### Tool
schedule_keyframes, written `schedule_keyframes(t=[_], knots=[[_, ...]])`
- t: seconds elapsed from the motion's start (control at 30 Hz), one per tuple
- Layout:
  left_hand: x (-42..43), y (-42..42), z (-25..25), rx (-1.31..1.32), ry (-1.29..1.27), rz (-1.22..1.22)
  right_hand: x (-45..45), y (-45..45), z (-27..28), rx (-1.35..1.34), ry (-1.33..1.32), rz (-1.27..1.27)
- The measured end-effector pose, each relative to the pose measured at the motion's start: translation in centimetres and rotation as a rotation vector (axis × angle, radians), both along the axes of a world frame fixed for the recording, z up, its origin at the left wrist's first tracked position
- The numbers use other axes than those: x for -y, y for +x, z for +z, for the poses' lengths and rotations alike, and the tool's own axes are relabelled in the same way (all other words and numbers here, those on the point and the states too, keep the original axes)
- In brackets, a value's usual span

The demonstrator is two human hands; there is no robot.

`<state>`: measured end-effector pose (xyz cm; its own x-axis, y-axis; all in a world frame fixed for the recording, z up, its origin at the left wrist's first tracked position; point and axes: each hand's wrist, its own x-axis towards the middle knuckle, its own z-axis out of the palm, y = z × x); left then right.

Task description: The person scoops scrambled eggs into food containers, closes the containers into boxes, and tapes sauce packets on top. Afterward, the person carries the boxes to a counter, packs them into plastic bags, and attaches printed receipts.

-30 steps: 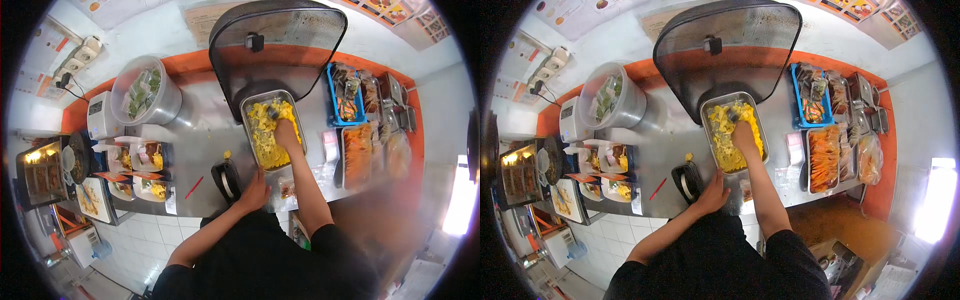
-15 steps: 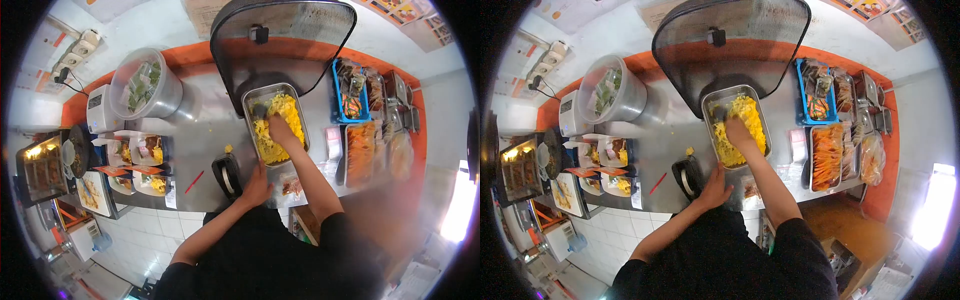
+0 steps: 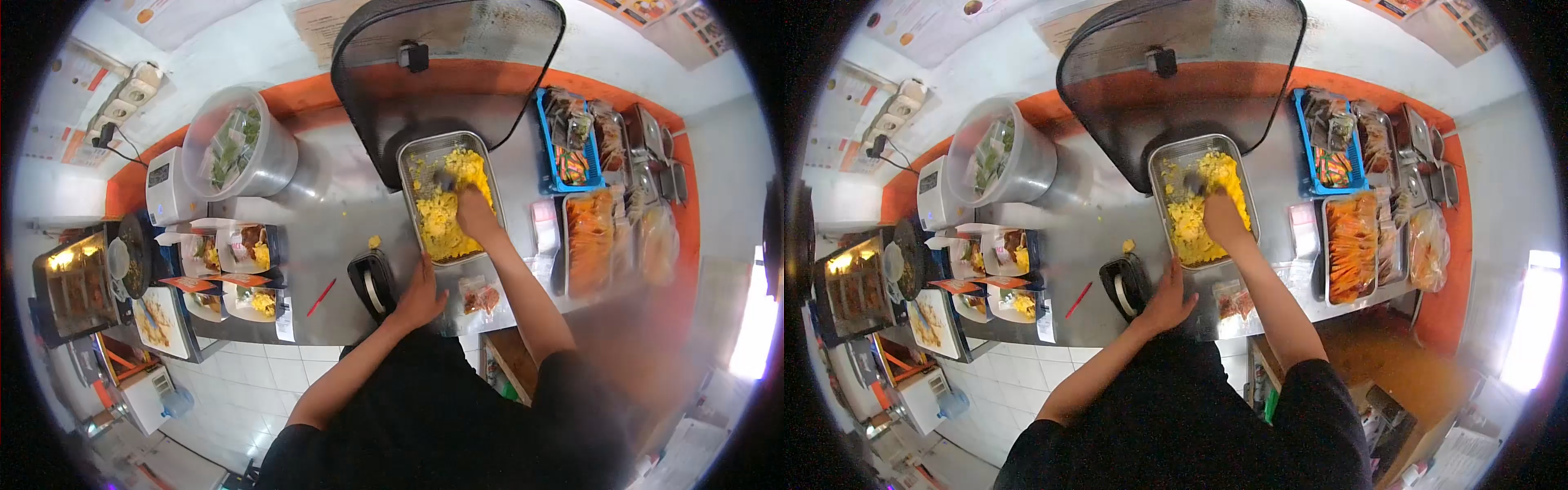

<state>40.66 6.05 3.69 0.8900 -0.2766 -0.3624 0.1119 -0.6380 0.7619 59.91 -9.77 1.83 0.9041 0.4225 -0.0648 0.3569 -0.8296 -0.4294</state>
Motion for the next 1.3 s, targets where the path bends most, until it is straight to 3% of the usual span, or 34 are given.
schedule_keyframes(t=[0.1, 0.17, 0.23, 0.3, 0.37, 0.53, 0.6, 0.63, 0.77, 0.93, 1.0, 1.1, 1.3], knots=[[-0.3, 1.1, 1.4, -0.139, -0.079, 0.023, -0.2, 1.2, -3.8, 0.126, 0.069, -0.161], [-0.6, 1.2, 1.5, -0.092, -0.041, 0.025, -0.9, -2.2, -2.7, 0.120, 0.032, -0.134], [-1.0, 2.1, 1.1, -0.030, -0.009, 0.041, -0.9, -2.5, -0.9, -0.205, 0.043, 0.171], [-1.2, 1.6, 0.5, 0.034, 0.043, -0.002, -1.0, -1.0, -1.2, -0.268, -0.088, 0.091], [-0.9, 1.5, 0.2, 0.080, 0.059, 0.018, -1.6, 1.3, -0.2, 0.008, 0.154, -0.060], [-1.3, 1.7, -0.5, 0.074, -0.019, 0.042, -1.0, -1.5, -0.6, 0.008, 0.030, 0.094], [-1.0, 1.7, -1.0, 0.081, 0.025, 0.038, 0.0, -4.7, 2.3, -0.182, -0.232, 0.007], [-0.9, 1.7, -0.9, 0.078, 0.015, 0.041, 0.5, -6.1, 1.6, -0.185, -0.243, 0.009], [-1.2, 2.6, 0.1, 0.030, -0.057, 0.070, 0.5, -9.1, 0.2, -0.269, -0.064, 0.074], [-1.1, 2.2, -1.7, 0.082, -0.072, 0.108, -1.0, -11.2, 4.2, -0.310, 0.038, 0.049], [-1.2, 2.2, -1.5, 0.052, -0.094, 0.109, 0.4, -10.7, 3.4, -0.314, 0.051, 0.184], [-1.6, 2.6, -1.3, 0.010, -0.182, 0.111, 2.2, -9.5, 3.7, -0.405, 0.132, 0.136], [-2.3, 2.5, -0.8, 0.000, -0.207, 0.113, 5.8, -8.4, 0.1, -0.306, 0.372, -0.003]])
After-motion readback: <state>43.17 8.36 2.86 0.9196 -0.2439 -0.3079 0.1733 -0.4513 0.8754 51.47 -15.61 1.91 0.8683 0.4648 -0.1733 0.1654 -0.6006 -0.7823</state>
